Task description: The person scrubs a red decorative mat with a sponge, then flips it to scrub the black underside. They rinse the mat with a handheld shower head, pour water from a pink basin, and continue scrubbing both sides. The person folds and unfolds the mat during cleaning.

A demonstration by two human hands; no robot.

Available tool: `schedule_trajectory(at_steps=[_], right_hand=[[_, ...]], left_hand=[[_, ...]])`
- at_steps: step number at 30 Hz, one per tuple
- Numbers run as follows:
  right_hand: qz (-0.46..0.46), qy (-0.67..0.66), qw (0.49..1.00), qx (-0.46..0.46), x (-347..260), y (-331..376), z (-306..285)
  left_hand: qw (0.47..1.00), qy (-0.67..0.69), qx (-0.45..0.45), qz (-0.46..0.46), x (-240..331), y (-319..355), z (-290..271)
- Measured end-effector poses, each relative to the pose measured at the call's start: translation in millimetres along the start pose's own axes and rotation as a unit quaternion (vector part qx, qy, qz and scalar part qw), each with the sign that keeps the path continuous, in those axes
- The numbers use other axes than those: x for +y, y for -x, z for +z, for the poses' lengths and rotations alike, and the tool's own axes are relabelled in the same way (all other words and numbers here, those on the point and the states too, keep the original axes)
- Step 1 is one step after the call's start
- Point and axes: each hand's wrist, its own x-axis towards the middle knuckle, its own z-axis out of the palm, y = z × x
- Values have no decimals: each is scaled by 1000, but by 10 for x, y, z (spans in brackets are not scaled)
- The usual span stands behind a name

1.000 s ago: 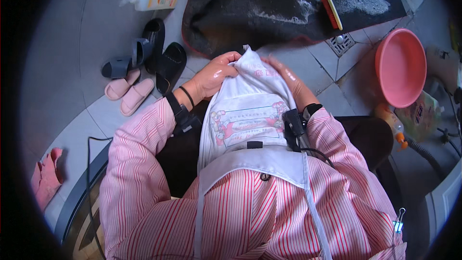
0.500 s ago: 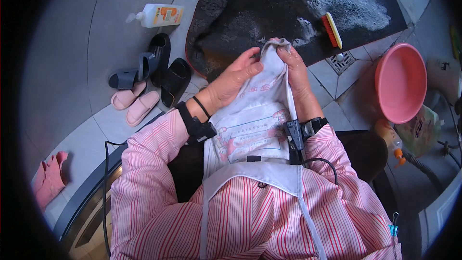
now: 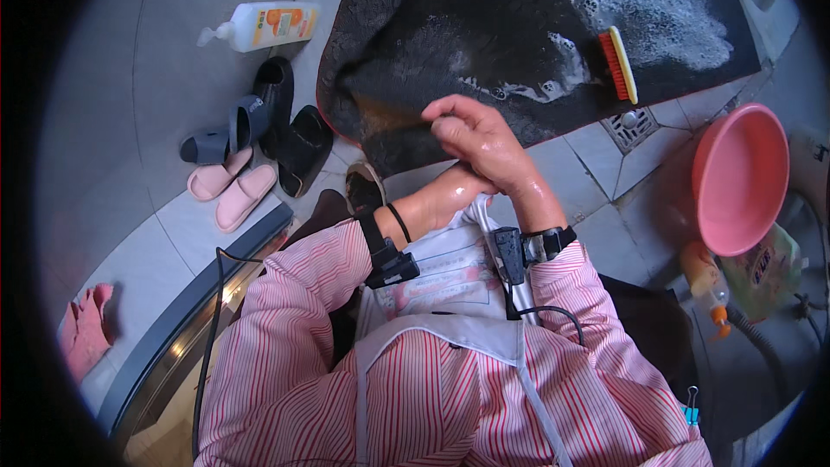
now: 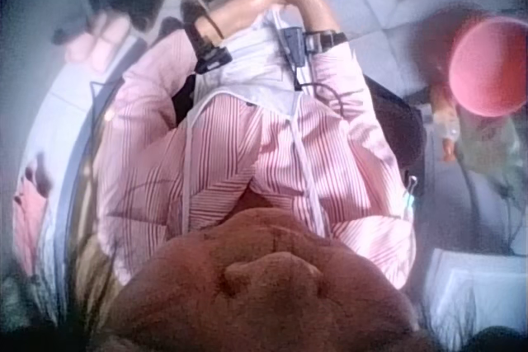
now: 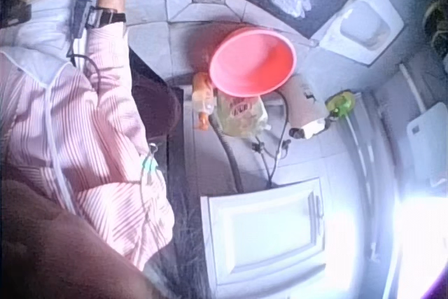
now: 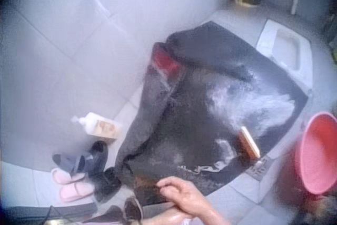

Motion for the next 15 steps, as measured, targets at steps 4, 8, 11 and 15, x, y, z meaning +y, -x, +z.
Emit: schedule_trajectory(at_steps=[4,8,11,15], right_hand=[[31,-59,987,146,258,-120,-144],[71,-185,953,228,383,-140,-299],[75,-227,946,219,456,-163,-410],[23,-86,958,274,249,-210,-526]], left_hand=[[927,-336,110,122,-276,-155,-22],[854,-496,135,86,-205,-144,81],[843,-519,125,63,-226,-188,65],[896,-425,67,109,-77,-130,27]])
